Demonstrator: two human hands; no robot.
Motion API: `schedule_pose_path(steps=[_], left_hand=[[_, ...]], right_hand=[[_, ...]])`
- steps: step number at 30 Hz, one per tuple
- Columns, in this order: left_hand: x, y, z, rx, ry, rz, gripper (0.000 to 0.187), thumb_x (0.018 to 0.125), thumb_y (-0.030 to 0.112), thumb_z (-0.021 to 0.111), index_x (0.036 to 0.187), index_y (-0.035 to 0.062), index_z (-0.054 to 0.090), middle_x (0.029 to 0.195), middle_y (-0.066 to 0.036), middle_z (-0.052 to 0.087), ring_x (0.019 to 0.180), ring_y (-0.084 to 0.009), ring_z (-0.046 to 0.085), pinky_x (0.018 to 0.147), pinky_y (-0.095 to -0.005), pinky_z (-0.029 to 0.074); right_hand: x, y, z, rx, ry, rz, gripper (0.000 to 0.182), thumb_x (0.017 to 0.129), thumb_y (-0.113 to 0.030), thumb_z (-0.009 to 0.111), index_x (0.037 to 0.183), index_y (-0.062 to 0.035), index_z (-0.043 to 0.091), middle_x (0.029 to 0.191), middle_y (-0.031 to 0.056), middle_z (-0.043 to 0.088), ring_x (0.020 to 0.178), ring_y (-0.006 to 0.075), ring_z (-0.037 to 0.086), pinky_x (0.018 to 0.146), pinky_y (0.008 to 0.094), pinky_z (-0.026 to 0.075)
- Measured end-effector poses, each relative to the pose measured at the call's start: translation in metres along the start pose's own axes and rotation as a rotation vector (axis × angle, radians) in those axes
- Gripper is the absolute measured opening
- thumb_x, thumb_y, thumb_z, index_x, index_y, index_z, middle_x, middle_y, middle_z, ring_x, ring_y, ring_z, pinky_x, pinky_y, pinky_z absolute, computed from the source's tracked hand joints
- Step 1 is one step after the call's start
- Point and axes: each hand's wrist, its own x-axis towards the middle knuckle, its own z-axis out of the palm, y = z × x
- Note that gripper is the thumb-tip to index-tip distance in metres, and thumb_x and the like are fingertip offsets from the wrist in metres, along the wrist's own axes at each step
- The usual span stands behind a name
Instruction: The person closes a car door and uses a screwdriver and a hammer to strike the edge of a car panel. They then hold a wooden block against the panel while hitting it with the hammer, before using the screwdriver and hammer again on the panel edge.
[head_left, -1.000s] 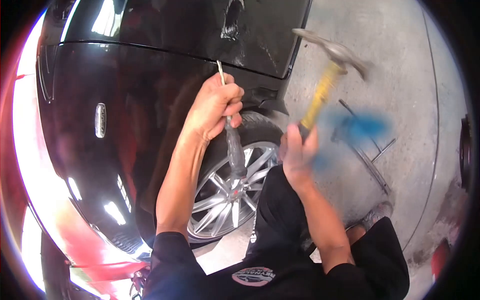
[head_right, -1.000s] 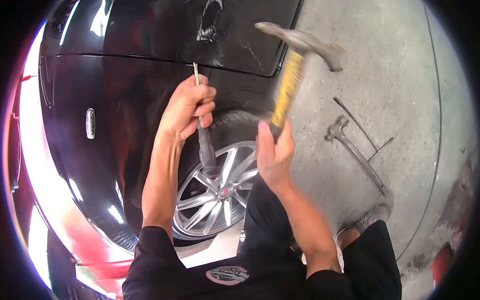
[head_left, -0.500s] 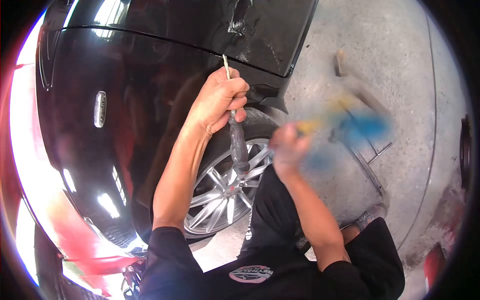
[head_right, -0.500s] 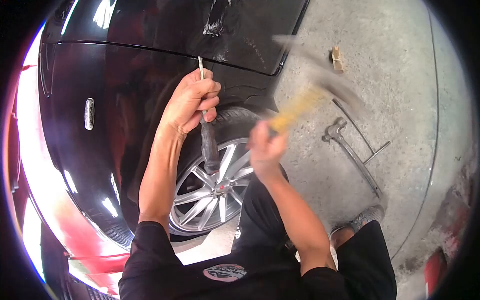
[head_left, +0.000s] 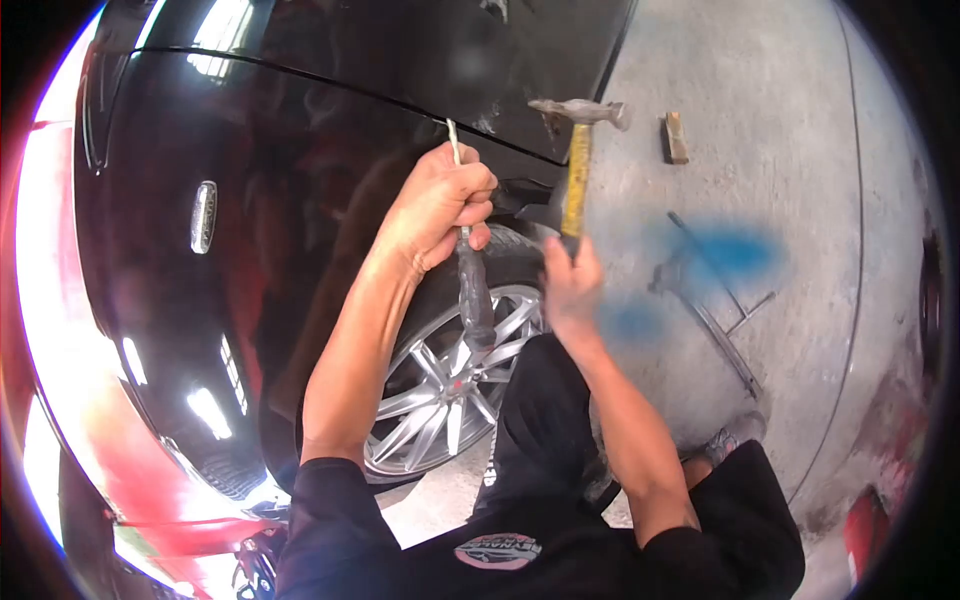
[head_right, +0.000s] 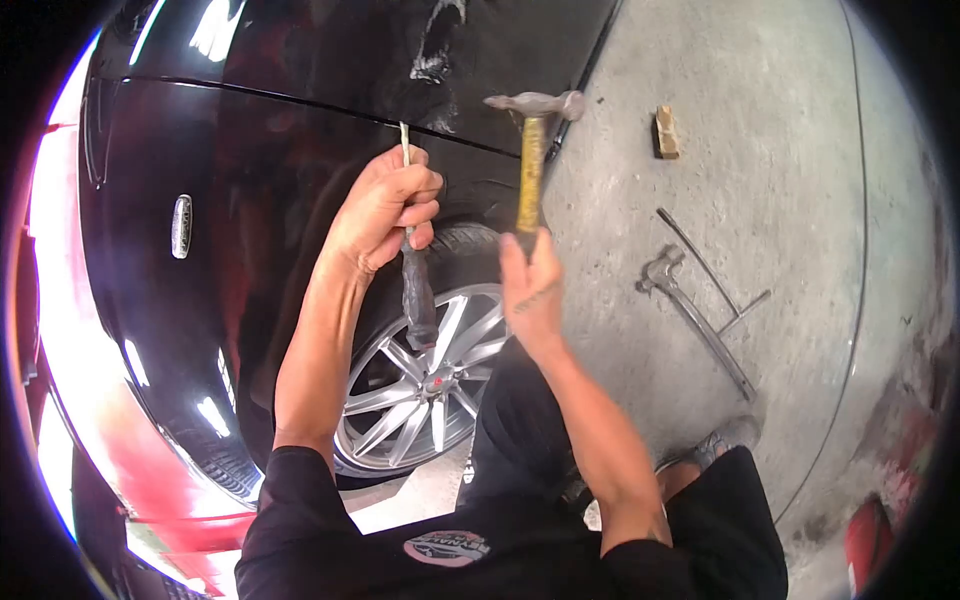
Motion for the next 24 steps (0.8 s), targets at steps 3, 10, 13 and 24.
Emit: schedule_pose_path(steps=[3, 10, 13, 24], left_hand=[[-0.004, -0.005, -0.002, -0.005, -0.011, -0.011, 0.034, 0.093, 0.001, 0.059, 0.076, 0.0190, 0.036, 0.065, 0.008, 0.035, 0.046, -0.0023, 0.032, 0.038, -0.0263, 0.038], [-0.001, 0.002, -0.002, -0.014, -0.010, -0.004, 0.034, 0.092, 0.000, 0.059, 0.077, 0.0187, 0.035, 0.065, 0.008, 0.035, 0.046, -0.0023, 0.032, 0.038, -0.0259, 0.037], [-0.003, -0.002, -0.004, -0.015, -0.018, -0.010, 0.033, 0.092, 0.000, 0.058, 0.077, 0.0185, 0.035, 0.066, 0.008, 0.035, 0.046, -0.0024, 0.033, 0.039, -0.0262, 0.038], [-0.003, -0.005, -0.008, -0.080, -0.044, -0.004, 0.032, 0.091, 0.000, 0.059, 0.078, 0.0173, 0.036, 0.065, 0.007, 0.036, 0.046, -0.0028, 0.034, 0.039, -0.0266, 0.037]], right_hand=[[-0.018, -0.025, -0.008, 0.181, 0.054, -0.011, 0.017, 0.109, -0.019, 0.056, 0.106, -0.0022, 0.054, 0.068, 0.0003, 0.057, 0.055, 0.0098, 0.051, 0.050, 0.0303, 0.041], [-0.006, -0.001, 0.004, -0.042, -0.006, -0.046, 0.019, 0.108, -0.017, 0.056, 0.110, 0.0011, 0.056, 0.064, 0.0063, 0.054, 0.054, 0.0130, 0.050, 0.052, 0.0343, 0.043], [-0.008, 0.001, -0.002, -0.007, 0.031, -0.147, 0.023, 0.107, -0.022, 0.059, 0.109, 0.0009, 0.056, 0.065, 0.0062, 0.056, 0.055, 0.0125, 0.051, 0.052, 0.0338, 0.042], [-0.018, 0.000, 0.020, 0.331, 0.004, 0.076, 0.019, 0.108, -0.019, 0.057, 0.109, -0.0003, 0.059, 0.071, 0.0039, 0.059, 0.057, 0.0122, 0.052, 0.054, 0.0340, 0.044]])
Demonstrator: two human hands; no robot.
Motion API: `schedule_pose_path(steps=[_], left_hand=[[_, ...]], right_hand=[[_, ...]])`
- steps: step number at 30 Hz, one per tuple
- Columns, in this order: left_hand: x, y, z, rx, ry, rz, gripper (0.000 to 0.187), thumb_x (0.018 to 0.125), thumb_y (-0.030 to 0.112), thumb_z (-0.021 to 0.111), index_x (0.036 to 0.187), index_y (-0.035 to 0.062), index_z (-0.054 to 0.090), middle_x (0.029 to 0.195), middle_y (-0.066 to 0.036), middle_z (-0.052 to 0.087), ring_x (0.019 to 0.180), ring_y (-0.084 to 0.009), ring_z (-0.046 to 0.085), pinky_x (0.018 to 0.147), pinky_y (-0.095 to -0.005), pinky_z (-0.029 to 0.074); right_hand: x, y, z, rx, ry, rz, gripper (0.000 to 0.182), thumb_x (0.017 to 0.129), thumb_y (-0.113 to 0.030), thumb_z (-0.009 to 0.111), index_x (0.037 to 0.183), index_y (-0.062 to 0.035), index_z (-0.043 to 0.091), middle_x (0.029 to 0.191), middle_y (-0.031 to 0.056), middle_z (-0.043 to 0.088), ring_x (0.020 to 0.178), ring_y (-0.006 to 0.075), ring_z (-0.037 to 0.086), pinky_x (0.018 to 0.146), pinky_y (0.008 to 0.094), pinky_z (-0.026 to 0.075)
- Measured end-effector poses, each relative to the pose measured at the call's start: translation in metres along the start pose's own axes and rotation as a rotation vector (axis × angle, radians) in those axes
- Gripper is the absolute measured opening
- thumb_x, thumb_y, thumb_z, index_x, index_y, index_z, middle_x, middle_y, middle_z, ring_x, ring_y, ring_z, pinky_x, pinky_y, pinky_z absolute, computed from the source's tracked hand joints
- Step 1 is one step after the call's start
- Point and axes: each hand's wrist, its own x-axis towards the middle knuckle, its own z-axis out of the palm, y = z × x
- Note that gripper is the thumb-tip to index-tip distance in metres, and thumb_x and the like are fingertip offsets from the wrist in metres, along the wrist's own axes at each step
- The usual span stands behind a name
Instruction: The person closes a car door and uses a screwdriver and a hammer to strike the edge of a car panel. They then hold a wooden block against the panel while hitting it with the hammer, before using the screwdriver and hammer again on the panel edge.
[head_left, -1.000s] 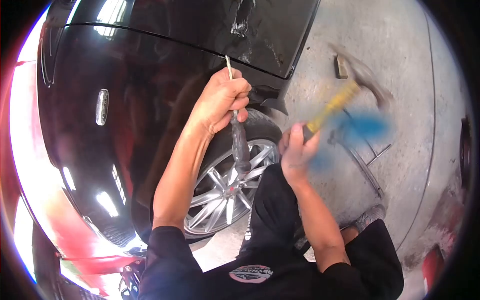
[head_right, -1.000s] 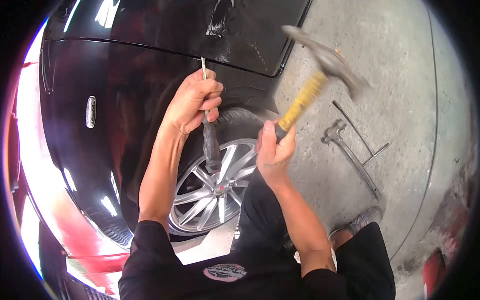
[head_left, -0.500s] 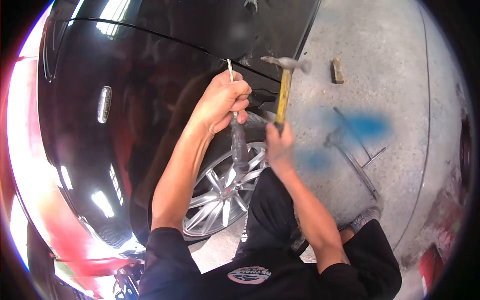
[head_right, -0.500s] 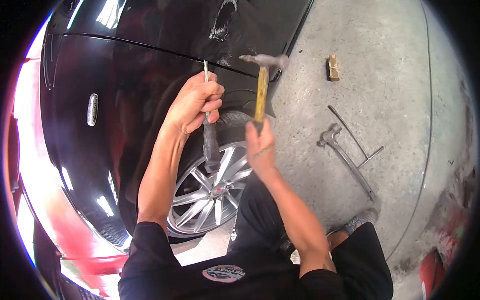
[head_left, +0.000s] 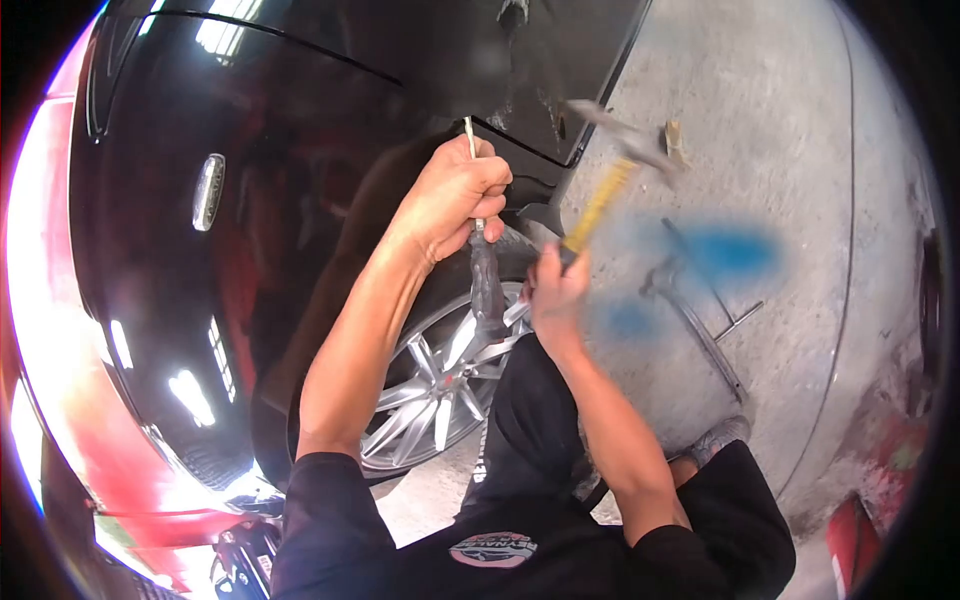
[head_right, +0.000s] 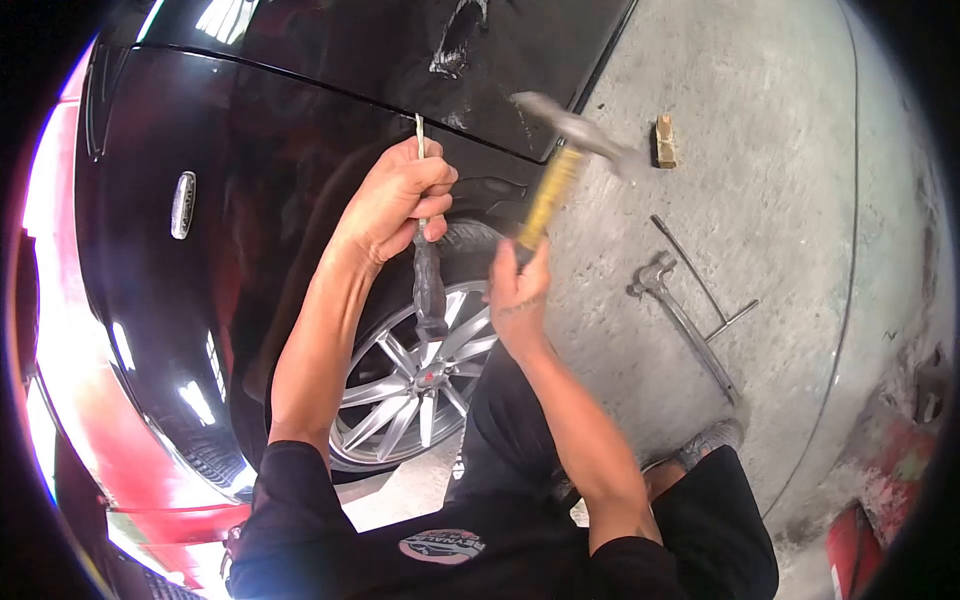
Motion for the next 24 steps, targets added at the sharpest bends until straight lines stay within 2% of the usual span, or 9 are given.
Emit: schedule_pose_path(steps=[1, 4, 6, 8, 12, 13, 16, 22, 24], left_hand=[[0.001, 0.001, 0.000, 0.002, -0.001, 0.004, 0.031, 0.091, 0.000, 0.059, 0.078, 0.0170, 0.036, 0.066, 0.007, 0.036, 0.046, -0.0028, 0.034, 0.039, -0.0270, 0.038], [0.004, 0.001, 0.001, -0.016, -0.014, 0.017, 0.030, 0.091, -0.001, 0.059, 0.078, 0.0161, 0.037, 0.066, 0.007, 0.036, 0.046, -0.0031, 0.034, 0.039, -0.0280, 0.039], [0.001, 0.001, 0.001, -0.024, -0.017, 0.024, 0.029, 0.090, -0.001, 0.059, 0.079, 0.0155, 0.037, 0.066, 0.006, 0.037, 0.046, -0.0033, 0.034, 0.039, -0.0286, 0.040], [0.000, 0.003, 0.003, -0.003, 0.020, -0.005, 0.026, 0.089, -0.002, 0.058, 0.080, 0.0141, 0.039, 0.066, 0.006, 0.037, 0.046, -0.0038, 0.033, 0.040, -0.0296, 0.041], [0.002, 0.002, -0.002, -0.017, -0.015, 0.004, 0.025, 0.087, -0.003, 0.057, 0.081, 0.0131, 0.040, 0.066, 0.005, 0.038, 0.045, -0.0046, 0.033, 0.040, -0.0314, 0.043], [0.003, 0.002, -0.003, -0.028, -0.013, 0.009, 0.025, 0.087, -0.003, 0.057, 0.081, 0.0131, 0.040, 0.066, 0.005, 0.038, 0.045, -0.0046, 0.033, 0.040, -0.0314, 0.043], [0.006, -0.001, -0.002, -0.057, -0.034, 0.014, 0.023, 0.086, -0.004, 0.057, 0.082, 0.0123, 0.041, 0.066, 0.005, 0.038, 0.046, -0.0047, 0.034, 0.040, -0.0320, 0.043], [0.006, -0.002, -0.006, -0.044, -0.044, 0.013, 0.019, 0.088, -0.002, 0.057, 0.084, 0.0108, 0.043, 0.066, 0.005, 0.038, 0.046, -0.0050, 0.033, 0.041, -0.0324, 0.044], [0.006, 0.000, -0.007, -0.030, -0.059, 0.010, 0.018, 0.089, -0.001, 0.058, 0.084, 0.0106, 0.044, 0.066, 0.005, 0.038, 0.046, -0.0050, 0.033, 0.042, -0.0329, 0.045]], right_hand=[[0.008, -0.001, 0.001, -0.410, -0.064, -0.152, 0.016, 0.109, -0.019, 0.056, 0.107, -0.0027, 0.059, 0.070, -0.0001, 0.057, 0.057, 0.0075, 0.050, 0.052, 0.0297, 0.042], [0.013, -0.035, -0.006, -0.316, -0.122, 0.007, 0.014, 0.109, -0.019, 0.056, 0.109, -0.0051, 0.057, 0.069, -0.0019, 0.056, 0.056, 0.0073, 0.048, 0.051, 0.0290, 0.041], [0.012, -0.027, -0.001, -0.386, -0.075, -0.111, 0.013, 0.109, -0.019, 0.057, 0.109, -0.0065, 0.055, 0.069, -0.0033, 0.053, 0.055, 0.0067, 0.048, 0.048, 0.0282, 0.040], [0.005, -0.020, 0.012, 0.057, 0.050, -0.128, 0.014, 0.108, -0.021, 0.059, 0.109, -0.0066, 0.056, 0.067, -0.0041, 0.051, 0.053, 0.0062, 0.048, 0.045, 0.0269, 0.039], [0.012, -0.036, 0.002, -0.253, -0.113, 0.089, 0.019, 0.109, -0.024, 0.058, 0.113, -0.0055, 0.054, 0.064, -0.0044, 0.048, 0.050, 0.0058, 0.046, 0.043, 0.0254, 0.038], [0.017, -0.037, -0.004, -0.356, -0.119, -0.001, 0.019, 0.109, -0.024, 0.057, 0.113, -0.0054, 0.054, 0.065, -0.0039, 0.049, 0.051, 0.0054, 0.047, 0.043, 0.0259, 0.037], [0.007, -0.024, 0.007, -0.198, 0.024, -0.093, 0.019, 0.109, -0.024, 0.058, 0.111, -0.0053, 0.056, 0.066, -0.0037, 0.051, 0.052, 0.0046, 0.047, 0.043, 0.0264, 0.037], [0.002, -0.049, -0.003, -0.307, -0.173, 0.065, 0.016, 0.110, -0.022, 0.054, 0.116, -0.0072, 0.052, 0.067, -0.0031, 0.048, 0.047, 0.0076, 0.044, 0.040, 0.0261, 0.037], [0.000, -0.049, 0.013, -0.171, 0.044, -0.066, 0.021, 0.111, -0.027, 0.051, 0.099, -0.0094, 0.046, 0.062, 0.0005, 0.046, 0.044, 0.0117, 0.046, 0.039, 0.0306, 0.038]])
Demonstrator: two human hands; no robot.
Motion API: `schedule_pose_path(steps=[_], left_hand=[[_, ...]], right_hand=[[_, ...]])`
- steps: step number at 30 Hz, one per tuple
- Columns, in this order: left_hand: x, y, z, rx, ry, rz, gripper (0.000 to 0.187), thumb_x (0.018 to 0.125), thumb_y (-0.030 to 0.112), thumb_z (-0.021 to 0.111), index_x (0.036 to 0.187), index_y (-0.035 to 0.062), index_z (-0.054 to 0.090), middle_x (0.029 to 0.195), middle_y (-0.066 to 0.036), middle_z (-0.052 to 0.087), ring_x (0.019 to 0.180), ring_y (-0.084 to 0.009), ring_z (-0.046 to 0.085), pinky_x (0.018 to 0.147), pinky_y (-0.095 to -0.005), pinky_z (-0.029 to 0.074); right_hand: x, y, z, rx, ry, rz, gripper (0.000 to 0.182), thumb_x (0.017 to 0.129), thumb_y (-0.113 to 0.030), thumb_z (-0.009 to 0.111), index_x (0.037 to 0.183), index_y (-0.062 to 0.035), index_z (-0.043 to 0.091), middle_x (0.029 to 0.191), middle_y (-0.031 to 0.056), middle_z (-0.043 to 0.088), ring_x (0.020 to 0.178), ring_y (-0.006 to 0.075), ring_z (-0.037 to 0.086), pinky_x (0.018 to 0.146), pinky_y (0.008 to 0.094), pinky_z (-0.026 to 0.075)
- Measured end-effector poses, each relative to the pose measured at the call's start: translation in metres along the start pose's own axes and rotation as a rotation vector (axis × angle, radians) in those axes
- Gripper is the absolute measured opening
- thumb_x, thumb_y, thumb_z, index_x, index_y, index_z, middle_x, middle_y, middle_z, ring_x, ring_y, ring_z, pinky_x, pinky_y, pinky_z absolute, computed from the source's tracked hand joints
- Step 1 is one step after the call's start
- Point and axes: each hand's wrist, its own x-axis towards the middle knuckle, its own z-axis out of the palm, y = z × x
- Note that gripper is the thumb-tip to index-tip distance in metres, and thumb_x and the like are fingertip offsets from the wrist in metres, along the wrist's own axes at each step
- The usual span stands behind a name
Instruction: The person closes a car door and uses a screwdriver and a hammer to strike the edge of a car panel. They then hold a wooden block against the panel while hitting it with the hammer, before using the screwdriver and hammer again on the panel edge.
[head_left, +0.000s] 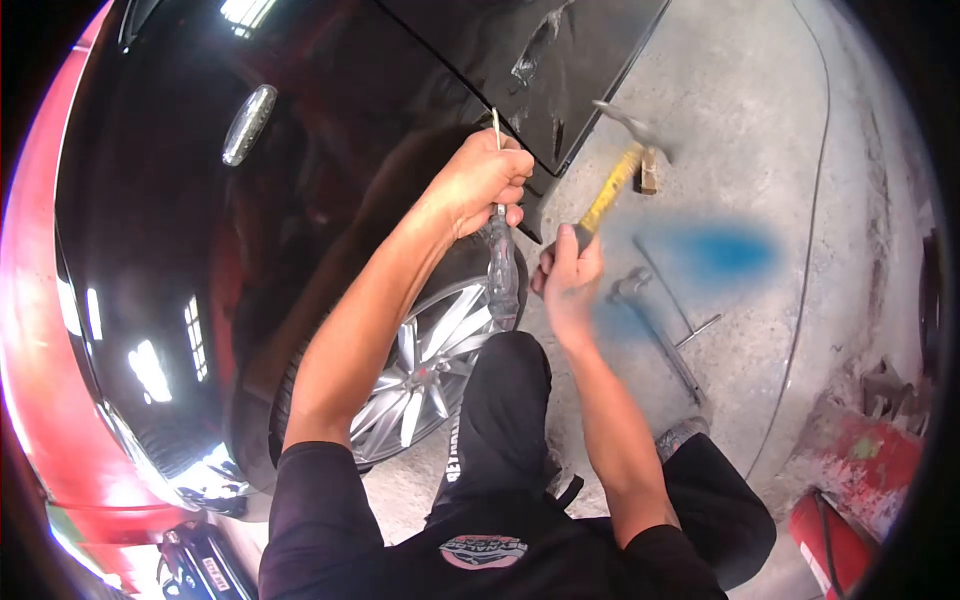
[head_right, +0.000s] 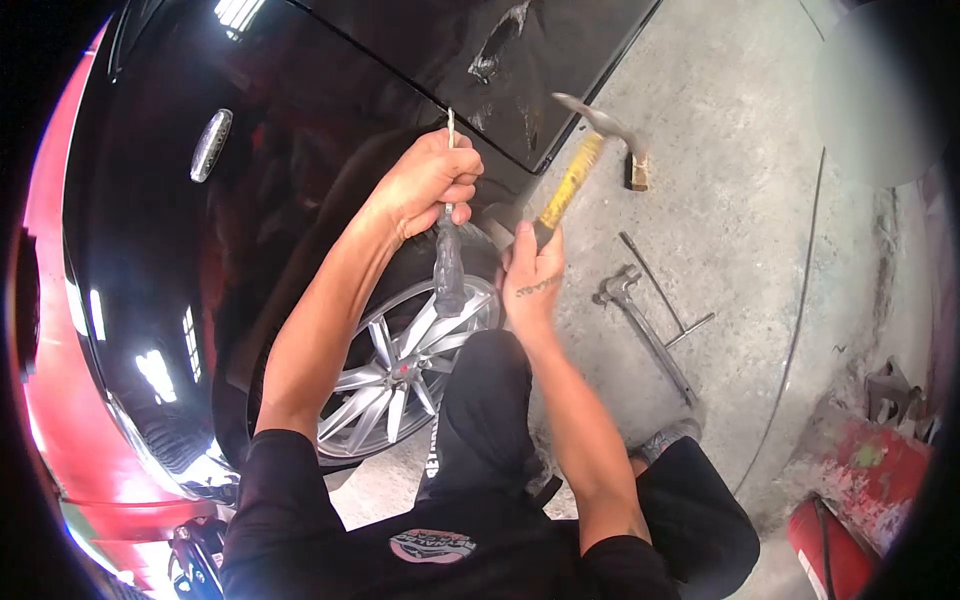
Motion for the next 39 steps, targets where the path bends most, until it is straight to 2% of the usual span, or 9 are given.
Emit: schedule_pose_path(steps=[5, 9, 13, 22, 25, 30, 35, 38, 39], left_hand=[[0.001, -0.004, -0.003, -0.040, -0.032, 0.013, 0.017, 0.090, 0.000, 0.058, 0.085, 0.0105, 0.045, 0.067, 0.005, 0.039, 0.047, -0.0049, 0.033, 0.045, -0.0335, 0.045], [0.001, -0.001, -0.004, -0.044, -0.047, 0.007, 0.018, 0.090, 0.000, 0.057, 0.084, 0.0113, 0.045, 0.067, 0.005, 0.039, 0.047, -0.0056, 0.032, 0.045, -0.0341, 0.043], [0.002, 0.001, -0.003, -0.085, -0.033, 0.032, 0.016, 0.084, -0.003, 0.059, 0.074, 0.0066, 0.050, 0.067, 0.002, 0.040, 0.049, -0.0105, 0.039, 0.041, -0.0369, 0.044], [0.004, -0.005, 0.001, -0.085, -0.033, 0.082, 0.020, 0.088, 0.001, 0.058, 0.077, 0.0111, 0.046, 0.069, 0.003, 0.041, 0.050, -0.0081, 0.035, 0.046, -0.0369, 0.044], [0.012, -0.015, 0.002, -0.117, 0.004, 0.101, 0.008, 0.090, 0.004, 0.058, 0.088, 0.0051, 0.051, 0.077, -0.004, 0.046, 0.056, -0.0132, 0.041, 0.047, -0.0403, 0.046], [0.005, -0.030, 0.013, -0.210, 0.066, 0.112, 0.024, 0.097, 0.012, 0.052, 0.118, 0.0013, 0.053, 0.083, -0.010, 0.050, 0.058, -0.0183, 0.047, 0.045, -0.0432, 0.047], [-0.058, -0.085, 0.035, -0.388, -0.114, 0.099, 0.026, 0.103, 0.016, 0.049, 0.126, 0.0046, 0.051, 0.074, 0.000, 0.046, 0.050, -0.0098, 0.040, 0.039, -0.0327, 0.038], [-0.104, -0.095, 0.017, -0.461, -0.211, 0.106, 0.025, 0.105, 0.016, 0.048, 0.127, 0.0053, 0.052, 0.071, 0.003, 0.043, 0.050, -0.0077, 0.037, 0.040, -0.0307, 0.036], [-0.117, -0.094, 0.008, -0.467, -0.247, 0.138, 0.024, 0.106, 0.017, 0.048, 0.127, 0.0058, 0.052, 0.070, 0.004, 0.042, 0.050, -0.0069, 0.035, 0.040, -0.0298, 0.034]], right_hand=[[0.006, 0.002, -0.008, -0.195, -0.219, 0.065, 0.021, 0.111, -0.027, 0.050, 0.101, -0.0092, 0.046, 0.062, -0.0007, 0.045, 0.044, 0.0123, 0.046, 0.039, 0.0310, 0.039], [0.005, -0.004, 0.010, -0.007, -0.005, -0.087, 0.020, 0.110, -0.026, 0.052, 0.098, -0.0104, 0.046, 0.061, -0.0014, 0.045, 0.041, 0.0114, 0.042, 0.038, 0.0322, 0.036], [0.011, 0.001, -0.004, -0.172, -0.232, 0.037, 0.021, 0.110, -0.025, 0.051, 0.101, -0.0073, 0.045, 0.060, 0.0021, 0.046, 0.038, 0.0138, 0.044, 0.035, 0.0328, 0.040], [0.011, -0.034, 0.004, -0.267, -0.144, 0.082, 0.021, 0.109, -0.028, 0.054, 0.099, -0.0096, 0.054, 0.065, -0.0020, 0.050, 0.049, 0.0090, 0.045, 0.043, 0.0290, 0.035], [0.023, -0.009, 0.002, -0.408, -0.247, -0.217, 0.022, 0.108, -0.029, 0.053, 0.102, -0.0086, 0.049, 0.062, 0.0016, 0.049, 0.042, 0.0133, 0.047, 0.036, 0.0326, 0.040], [-0.007, -0.054, -0.026, -0.514, -0.189, -0.009, 0.025, 0.107, -0.027, 0.058, 0.096, -0.0060, 0.052, 0.063, 0.0013, 0.052, 0.042, 0.0112, 0.045, 0.038, 0.0296, 0.038], [-0.002, -0.035, -0.036, -0.619, -0.141, -0.493, 0.020, 0.107, -0.021, 0.059, 0.098, -0.0029, 0.061, 0.069, 0.0020, 0.056, 0.047, 0.0099, 0.051, 0.040, 0.0289, 0.039], [-0.031, -0.049, -0.006, -0.606, -0.179, -0.571, 0.017, 0.109, -0.022, 0.055, 0.109, -0.0052, 0.057, 0.070, 0.0022, 0.054, 0.049, 0.0103, 0.051, 0.041, 0.0295, 0.041], [-0.040, -0.061, 0.007, -0.495, -0.147, -0.356, 0.018, 0.110, -0.024, 0.054, 0.111, -0.0065, 0.053, 0.068, 0.0020, 0.051, 0.047, 0.0112, 0.049, 0.040, 0.0303, 0.041]])
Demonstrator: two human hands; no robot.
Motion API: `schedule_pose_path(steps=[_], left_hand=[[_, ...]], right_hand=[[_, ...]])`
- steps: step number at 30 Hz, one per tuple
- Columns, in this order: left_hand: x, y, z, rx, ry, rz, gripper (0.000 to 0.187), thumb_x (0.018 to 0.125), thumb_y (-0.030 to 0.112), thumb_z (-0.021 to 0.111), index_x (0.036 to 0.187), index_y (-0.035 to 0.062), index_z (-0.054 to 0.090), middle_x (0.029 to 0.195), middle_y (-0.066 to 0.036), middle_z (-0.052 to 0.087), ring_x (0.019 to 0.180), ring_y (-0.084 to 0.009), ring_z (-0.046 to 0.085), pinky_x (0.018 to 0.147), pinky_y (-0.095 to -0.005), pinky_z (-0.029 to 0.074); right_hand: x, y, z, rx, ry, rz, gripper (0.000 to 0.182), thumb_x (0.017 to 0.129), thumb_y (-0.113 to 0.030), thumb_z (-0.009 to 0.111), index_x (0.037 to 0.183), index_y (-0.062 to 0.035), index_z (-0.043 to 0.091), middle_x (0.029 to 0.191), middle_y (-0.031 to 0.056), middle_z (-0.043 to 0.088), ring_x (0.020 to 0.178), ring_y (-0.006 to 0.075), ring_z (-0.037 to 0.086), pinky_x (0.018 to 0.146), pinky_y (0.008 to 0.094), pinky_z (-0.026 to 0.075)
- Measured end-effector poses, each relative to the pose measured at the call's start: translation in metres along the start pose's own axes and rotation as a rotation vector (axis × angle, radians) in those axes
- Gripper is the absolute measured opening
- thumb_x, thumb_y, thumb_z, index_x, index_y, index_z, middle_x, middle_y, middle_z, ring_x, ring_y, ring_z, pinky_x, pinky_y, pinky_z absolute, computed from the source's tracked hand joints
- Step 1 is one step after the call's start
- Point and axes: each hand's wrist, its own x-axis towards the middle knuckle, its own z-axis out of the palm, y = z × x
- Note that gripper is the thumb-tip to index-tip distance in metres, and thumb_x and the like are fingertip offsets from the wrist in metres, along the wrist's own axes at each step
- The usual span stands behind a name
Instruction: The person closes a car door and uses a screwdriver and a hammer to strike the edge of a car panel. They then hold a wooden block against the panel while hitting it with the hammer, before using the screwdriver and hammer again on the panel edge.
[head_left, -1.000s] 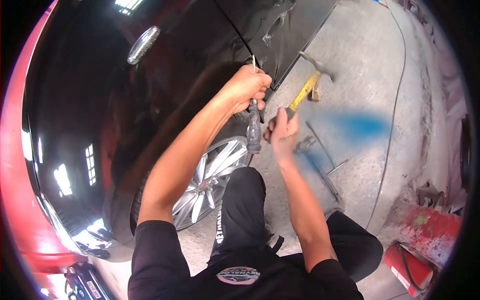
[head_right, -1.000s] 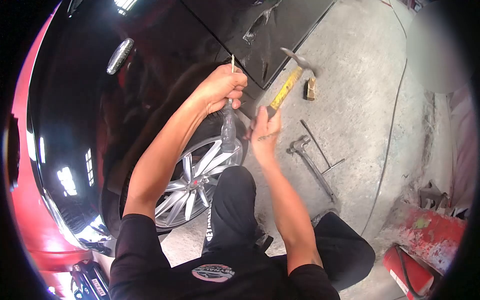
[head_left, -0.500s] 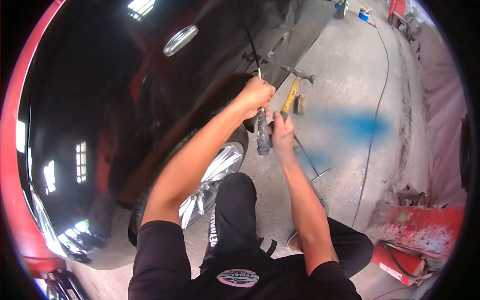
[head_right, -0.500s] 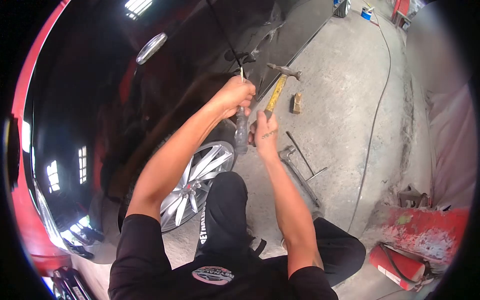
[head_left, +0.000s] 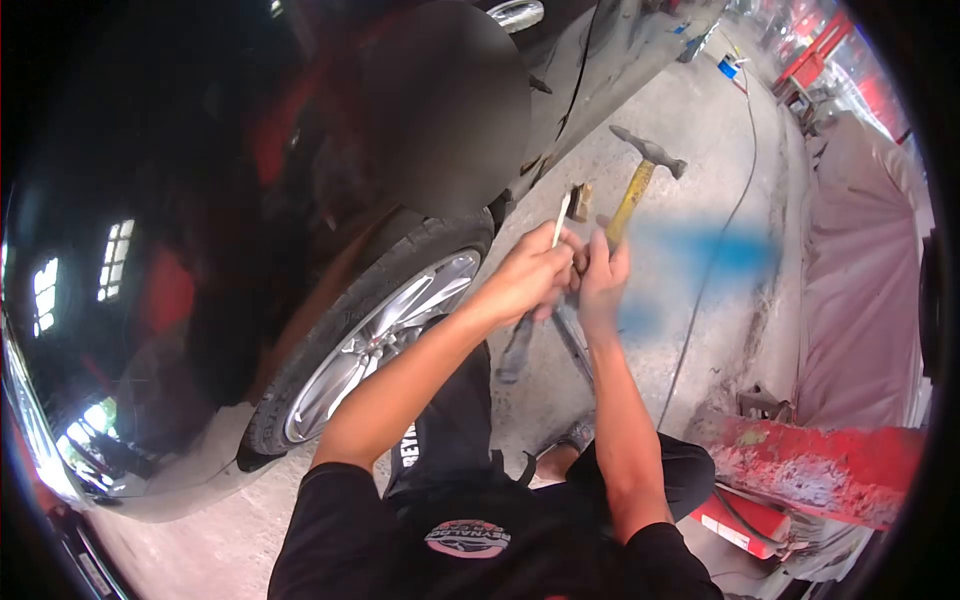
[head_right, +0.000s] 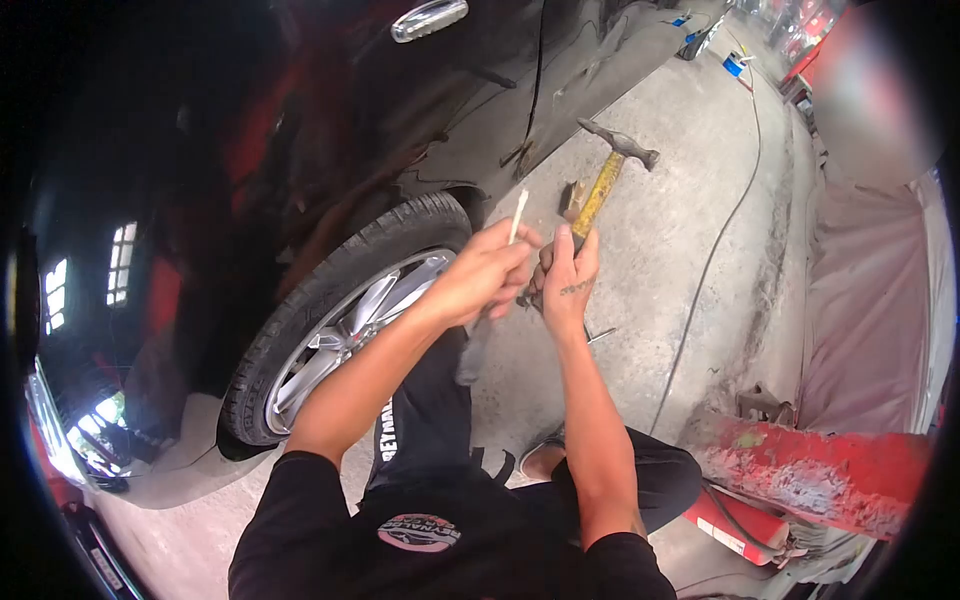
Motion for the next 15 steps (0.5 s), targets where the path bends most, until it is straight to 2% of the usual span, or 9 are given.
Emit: schedule_pose_path(steps=[1, 3, 5, 7, 8, 11, 12, 13, 15], left_hand=[[-0.016, 0.006, -0.008, 0.008, -0.045, 0.023, 0.023, 0.108, 0.017, 0.048, 0.127, 0.0061, 0.052, 0.070, 0.004, 0.041, 0.050, -0.0063, 0.035, 0.040, -0.0284, 0.035], [-0.052, 0.017, -0.021, 0.014, -0.096, 0.035, 0.021, 0.109, 0.018, 0.047, 0.127, 0.0065, 0.052, 0.070, 0.004, 0.041, 0.050, -0.0057, 0.035, 0.040, -0.0270, 0.035], [-0.086, 0.030, -0.029, 0.130, -0.049, 0.078, 0.021, 0.111, 0.020, 0.047, 0.126, 0.0068, 0.053, 0.070, 0.004, 0.041, 0.051, -0.0043, 0.035, 0.041, -0.0240, 0.035], [-0.106, 0.033, -0.041, 0.163, -0.008, 0.077, 0.021, 0.111, 0.021, 0.048, 0.125, 0.0068, 0.053, 0.070, 0.004, 0.041, 0.052, -0.0039, 0.035, 0.041, -0.0232, 0.036], [-0.112, 0.034, -0.047, 0.199, 0.033, 0.079, 0.021, 0.111, 0.022, 0.048, 0.125, 0.0068, 0.054, 0.070, 0.004, 0.040, 0.052, -0.0035, 0.035, 0.041, -0.0223, 0.036], [-0.117, 0.040, -0.069, 0.152, 0.091, 0.075, 0.020, 0.112, 0.021, 0.048, 0.124, 0.0068, 0.054, 0.071, 0.004, 0.041, 0.052, -0.0033, 0.035, 0.041, -0.0228, 0.036], [-0.119, 0.042, -0.071, 0.158, 0.026, 0.036, 0.020, 0.112, 0.021, 0.049, 0.123, 0.0061, 0.055, 0.072, 0.003, 0.041, 0.052, -0.0034, 0.034, 0.041, -0.0229, 0.036], [-0.120, 0.042, -0.072, 0.156, 0.028, 0.033, 0.020, 0.112, 0.021, 0.049, 0.123, 0.0062, 0.055, 0.072, 0.003, 0.041, 0.052, -0.0034, 0.034, 0.041, -0.0229, 0.036], [-0.117, 0.042, -0.070, 0.222, 0.041, 0.037, 0.020, 0.112, 0.021, 0.048, 0.122, 0.0052, 0.055, 0.072, 0.003, 0.041, 0.052, -0.0039, 0.034, 0.042, -0.0229, 0.037]], right_hand=[[-0.003, -0.008, 0.004, 0.126, 0.009, 0.213, 0.018, 0.110, -0.026, 0.052, 0.113, -0.0079, 0.050, 0.067, 0.0017, 0.048, 0.046, 0.0120, 0.047, 0.040, 0.0312, 0.041], [-0.009, -0.005, 0.013, 0.112, 0.040, 0.182, 0.019, 0.111, -0.027, 0.051, 0.112, -0.0089, 0.047, 0.066, 0.0016, 0.046, 0.045, 0.0126, 0.046, 0.039, 0.0317, 0.041], [-0.008, 0.003, 0.033, 0.108, 0.066, 0.142, 0.020, 0.112, -0.029, 0.049, 0.110, -0.0099, 0.045, 0.065, 0.0016, 0.044, 0.043, 0.0131, 0.044, 0.038, 0.0322, 0.041], [-0.011, 0.012, 0.055, 0.162, 0.198, 0.162, 0.024, 0.110, -0.033, 0.054, 0.108, -0.0102, 0.048, 0.070, 0.0021, 0.046, 0.048, 0.0125, 0.045, 0.043, 0.0323, 0.042], [-0.010, 0.013, 0.056, 0.063, 0.074, 0.233, 0.024, 0.110, -0.033, 0.054, 0.111, -0.0103, 0.048, 0.070, 0.0014, 0.046, 0.048, 0.0127, 0.045, 0.043, 0.0321, 0.042], [-0.005, 0.013, 0.042, 0.097, -0.002, 0.275, 0.021, 0.110, -0.028, 0.053, 0.107, -0.0100, 0.043, 0.064, 0.0014, 0.045, 0.042, 0.0136, 0.045, 0.037, 0.0318, 0.041], [-0.008, 0.012, 0.041, 0.082, 0.008, 0.229, 0.022, 0.108, -0.027, 0.056, 0.115, -0.0082, 0.047, 0.064, 0.0013, 0.045, 0.042, 0.0134, 0.045, 0.037, 0.0310, 0.041], [-0.012, 0.011, 0.040, 0.081, 0.007, 0.232, 0.022, 0.108, -0.027, 0.056, 0.115, -0.0082, 0.047, 0.064, 0.0013, 0.045, 0.042, 0.0134, 0.045, 0.037, 0.0310, 0.041], [-0.017, 0.005, 0.039, -0.002, 0.122, 0.082, 0.027, 0.107, -0.025, 0.058, 0.124, -0.0052, 0.051, 0.064, 0.0011, 0.046, 0.042, 0.0128, 0.045, 0.038, 0.0300, 0.041]])
